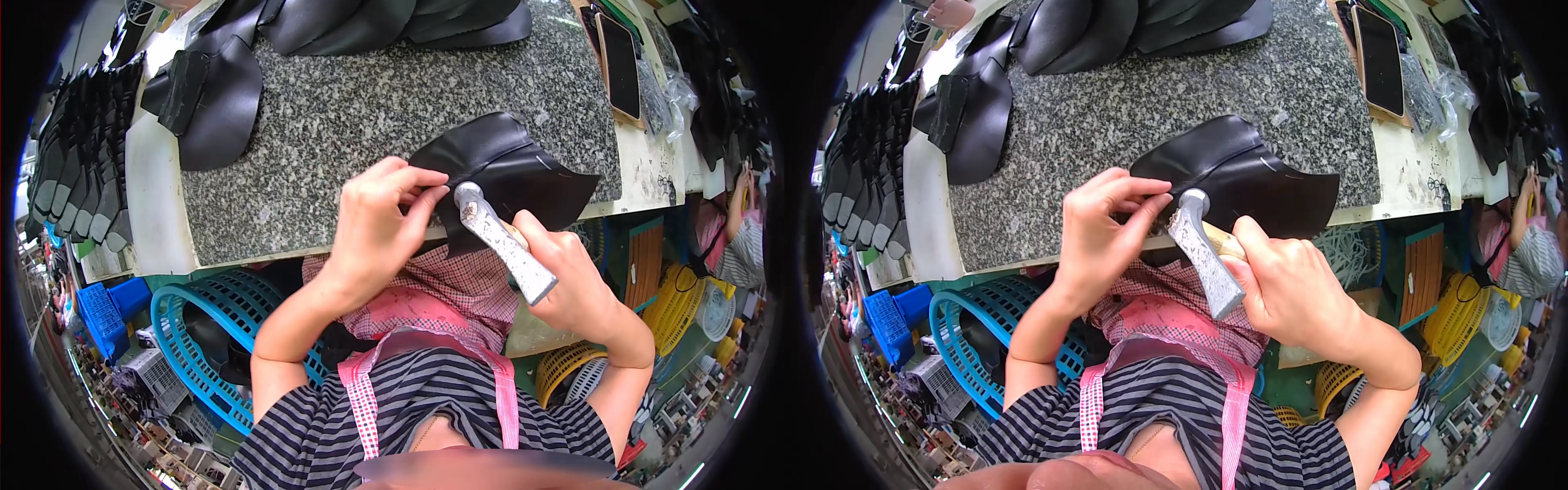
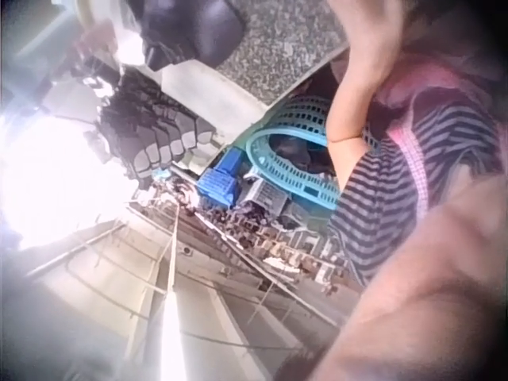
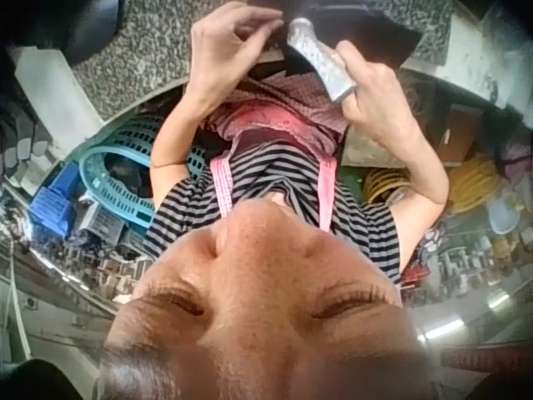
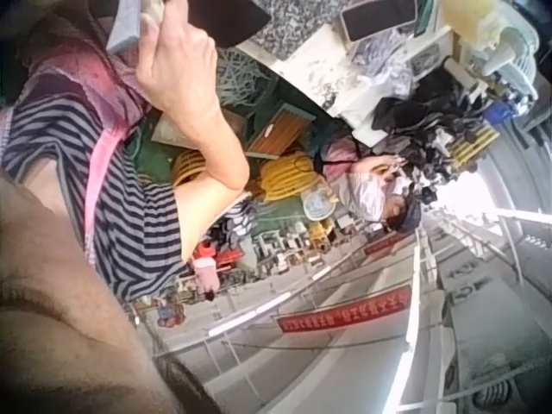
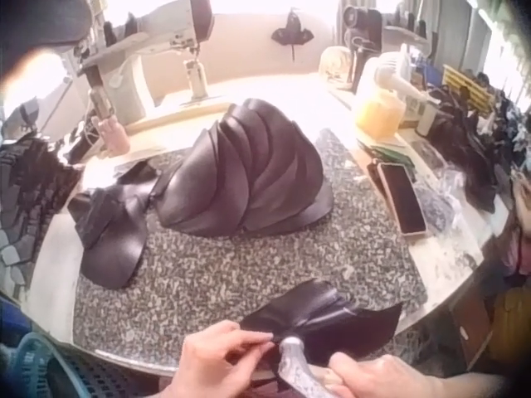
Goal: Hammering leather shoe components on a workbench to flatten or join them.
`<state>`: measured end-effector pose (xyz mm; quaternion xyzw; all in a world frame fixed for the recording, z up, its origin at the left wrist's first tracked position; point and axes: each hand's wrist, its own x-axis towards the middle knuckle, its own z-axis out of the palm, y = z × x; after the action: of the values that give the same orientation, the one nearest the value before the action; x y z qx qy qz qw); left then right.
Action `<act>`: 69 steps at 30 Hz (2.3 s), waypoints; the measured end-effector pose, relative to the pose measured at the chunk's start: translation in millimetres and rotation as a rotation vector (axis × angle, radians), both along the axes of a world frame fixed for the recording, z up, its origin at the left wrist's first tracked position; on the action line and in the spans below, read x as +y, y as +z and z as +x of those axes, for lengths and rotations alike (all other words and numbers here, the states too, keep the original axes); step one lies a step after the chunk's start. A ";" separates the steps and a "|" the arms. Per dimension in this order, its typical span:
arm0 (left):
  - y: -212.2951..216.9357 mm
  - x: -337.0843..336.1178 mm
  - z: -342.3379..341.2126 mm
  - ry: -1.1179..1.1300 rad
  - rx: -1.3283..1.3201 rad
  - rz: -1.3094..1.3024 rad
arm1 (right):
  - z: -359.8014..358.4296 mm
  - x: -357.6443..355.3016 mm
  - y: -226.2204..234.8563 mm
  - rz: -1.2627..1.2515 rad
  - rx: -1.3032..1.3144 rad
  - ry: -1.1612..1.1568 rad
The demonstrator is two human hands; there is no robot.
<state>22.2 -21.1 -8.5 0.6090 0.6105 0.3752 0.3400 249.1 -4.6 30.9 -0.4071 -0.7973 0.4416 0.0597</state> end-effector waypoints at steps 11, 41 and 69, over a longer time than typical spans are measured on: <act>1.9 15.7 -14.1 -0.174 0.075 0.069 | -5.2 -0.8 15.2 -0.043 0.026 -0.055; -1.6 18.8 -27.4 -0.148 0.303 0.160 | 0.5 5.2 12.6 -0.170 -0.020 -0.084; -4.6 19.1 -39.9 -0.229 0.109 0.146 | -31.3 11.0 16.7 0.033 0.020 -0.019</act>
<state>-17.7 -2.0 -13.2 0.7172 0.5258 0.3437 0.3017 217.8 6.4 47.7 -0.4091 -0.8000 0.4318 0.0785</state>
